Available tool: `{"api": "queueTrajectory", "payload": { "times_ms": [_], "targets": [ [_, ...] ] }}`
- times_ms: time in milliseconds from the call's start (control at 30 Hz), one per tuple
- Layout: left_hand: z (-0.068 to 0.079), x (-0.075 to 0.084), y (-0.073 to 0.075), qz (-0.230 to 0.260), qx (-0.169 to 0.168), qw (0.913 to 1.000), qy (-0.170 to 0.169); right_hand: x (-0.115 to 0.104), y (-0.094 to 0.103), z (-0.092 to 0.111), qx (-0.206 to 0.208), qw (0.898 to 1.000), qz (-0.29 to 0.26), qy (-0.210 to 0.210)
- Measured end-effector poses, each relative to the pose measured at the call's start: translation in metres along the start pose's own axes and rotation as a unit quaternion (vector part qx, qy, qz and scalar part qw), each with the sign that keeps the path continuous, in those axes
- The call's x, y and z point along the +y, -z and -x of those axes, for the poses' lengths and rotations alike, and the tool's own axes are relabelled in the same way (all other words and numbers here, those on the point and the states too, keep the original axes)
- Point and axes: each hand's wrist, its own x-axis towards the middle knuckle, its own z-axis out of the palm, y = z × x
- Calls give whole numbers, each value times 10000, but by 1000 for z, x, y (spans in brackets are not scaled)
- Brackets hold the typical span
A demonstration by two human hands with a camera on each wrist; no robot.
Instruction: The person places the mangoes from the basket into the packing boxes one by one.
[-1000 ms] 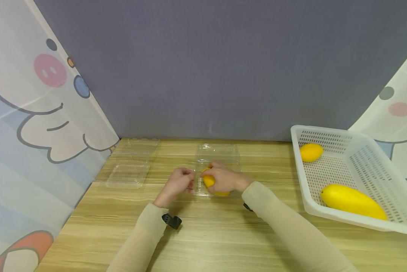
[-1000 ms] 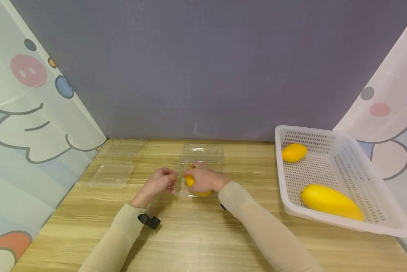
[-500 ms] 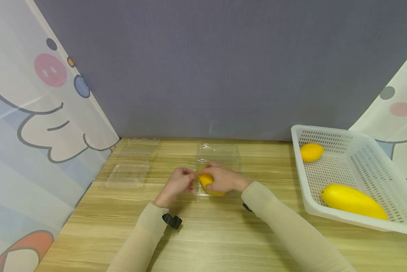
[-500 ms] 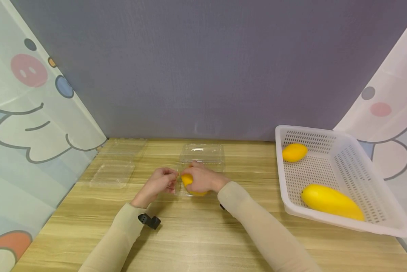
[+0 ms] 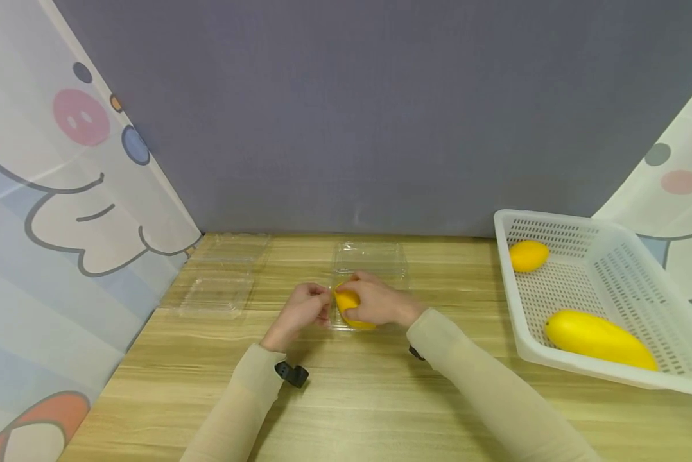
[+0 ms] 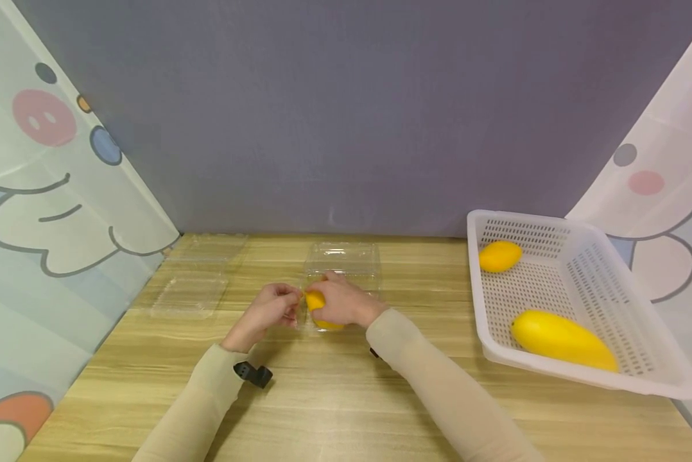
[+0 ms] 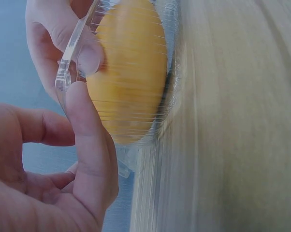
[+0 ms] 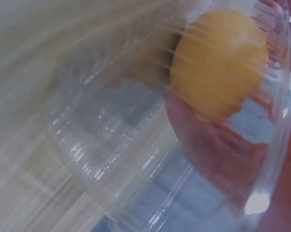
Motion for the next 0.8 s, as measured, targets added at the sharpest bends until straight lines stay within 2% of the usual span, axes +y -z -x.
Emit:
{"api": "queueTrajectory", "payload": {
  "times_ms": [300, 800],
  "targets": [
    [0, 0, 0, 37, -40, 10000, 62, -2, -5, 3, 134, 9998, 60, -125],
    [0, 0, 2, 30, -69, 10000, -38, -7, -1, 5, 73, 9992, 385, -61]
  ]
}}
